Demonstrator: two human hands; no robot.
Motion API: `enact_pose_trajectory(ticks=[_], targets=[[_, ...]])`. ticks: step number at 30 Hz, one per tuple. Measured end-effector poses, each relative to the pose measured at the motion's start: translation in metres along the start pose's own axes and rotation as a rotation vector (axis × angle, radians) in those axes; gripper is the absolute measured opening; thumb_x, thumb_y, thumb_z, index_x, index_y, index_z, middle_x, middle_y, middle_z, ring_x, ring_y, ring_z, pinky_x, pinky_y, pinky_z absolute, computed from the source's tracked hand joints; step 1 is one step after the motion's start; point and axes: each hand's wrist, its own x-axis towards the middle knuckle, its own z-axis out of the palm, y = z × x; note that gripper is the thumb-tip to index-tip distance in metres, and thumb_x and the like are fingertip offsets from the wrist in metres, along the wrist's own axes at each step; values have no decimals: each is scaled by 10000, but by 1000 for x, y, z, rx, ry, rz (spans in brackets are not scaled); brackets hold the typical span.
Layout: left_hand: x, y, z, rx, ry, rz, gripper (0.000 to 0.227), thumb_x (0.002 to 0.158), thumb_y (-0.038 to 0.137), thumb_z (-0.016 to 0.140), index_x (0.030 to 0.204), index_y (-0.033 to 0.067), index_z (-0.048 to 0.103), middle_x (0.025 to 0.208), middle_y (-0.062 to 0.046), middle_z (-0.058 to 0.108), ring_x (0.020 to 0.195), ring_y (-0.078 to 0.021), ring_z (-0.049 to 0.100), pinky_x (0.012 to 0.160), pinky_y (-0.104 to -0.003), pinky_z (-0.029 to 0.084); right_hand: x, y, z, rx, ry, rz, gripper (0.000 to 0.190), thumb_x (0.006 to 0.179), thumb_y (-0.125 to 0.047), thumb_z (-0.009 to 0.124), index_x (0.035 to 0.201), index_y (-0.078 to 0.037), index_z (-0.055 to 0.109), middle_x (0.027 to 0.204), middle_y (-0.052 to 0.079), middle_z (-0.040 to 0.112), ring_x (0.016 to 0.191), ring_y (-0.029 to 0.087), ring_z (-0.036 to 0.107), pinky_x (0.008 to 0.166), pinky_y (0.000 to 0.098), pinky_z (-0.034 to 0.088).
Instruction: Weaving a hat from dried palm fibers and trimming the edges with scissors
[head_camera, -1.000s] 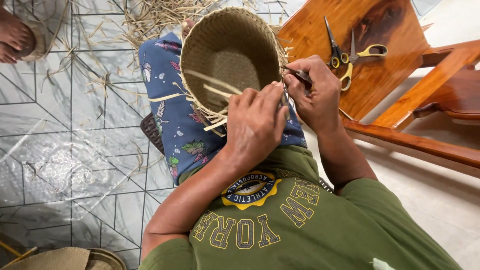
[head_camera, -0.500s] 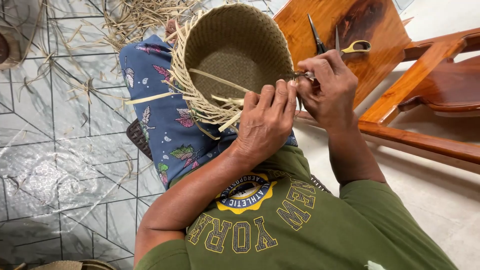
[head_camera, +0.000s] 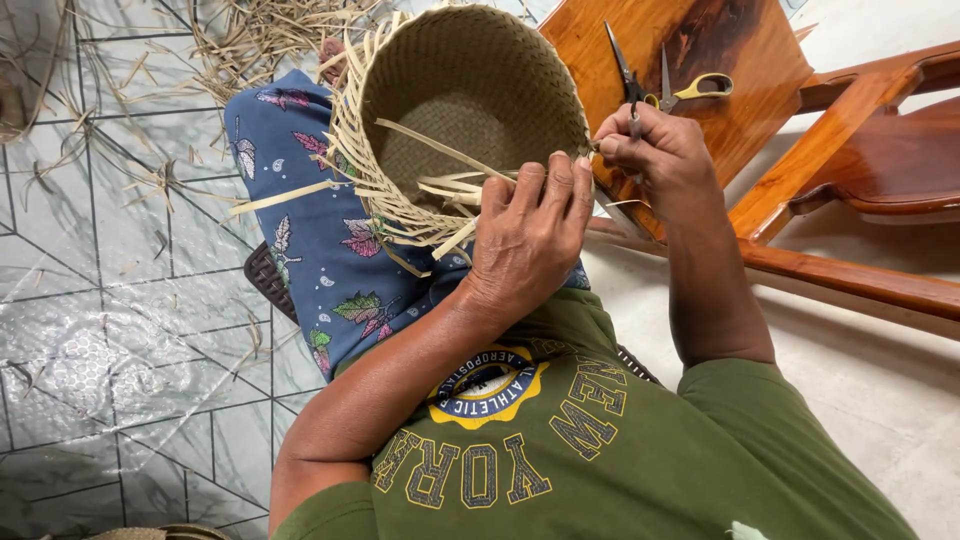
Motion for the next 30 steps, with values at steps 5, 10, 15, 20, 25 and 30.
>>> enact_pose_trajectory(ticks=[5,10,15,20,25,30], targets=[[2,-1,-6,-31,8,-26,205,830,7,524,1009,-6,624,917,-207,579,745,-292,536,586,-359,318,8,26,-6,266,-127,-51,91,852,-53,589,823,33,577,657,35,433,629,48,362,514,182,305],[2,-18,-11,-115,14,-71,203,812,12,526,992,39,617,866,-121,569,748,-263,527,607,-357,323,6,16,3,199,-107,-179,116,870,38,602,937,132,592,742,114,484,668,71,433,584,208,369],[14,-33,-45,-281,-160,-232,304,730,67,676,1030,84,633,965,-17,645,848,-194,486,724,-364,314,5,-20,25,62,-114,-150,128,858,28,676,959,9,600,840,9,444,666,48,407,598,149,391],[8,-38,-41,-358,-251,-401,347,740,276,712,995,60,620,894,-45,644,808,-209,477,728,-373,330,13,-25,38,9,-134,-221,107,840,82,645,892,15,579,834,27,496,680,79,494,600,180,412],[1,-43,-33,-267,-334,-481,274,749,322,744,904,106,680,827,-13,674,790,-189,477,688,-362,321,23,-16,42,60,-273,-196,132,858,74,619,884,-19,529,838,1,486,660,51,425,590,172,389],[2,-56,-33,-340,-296,-381,133,717,224,757,789,153,671,740,60,610,727,-162,433,669,-335,314,27,-21,46,256,-341,-94,86,875,4,601,856,-51,538,762,-25,500,641,33,380,580,149,321]])
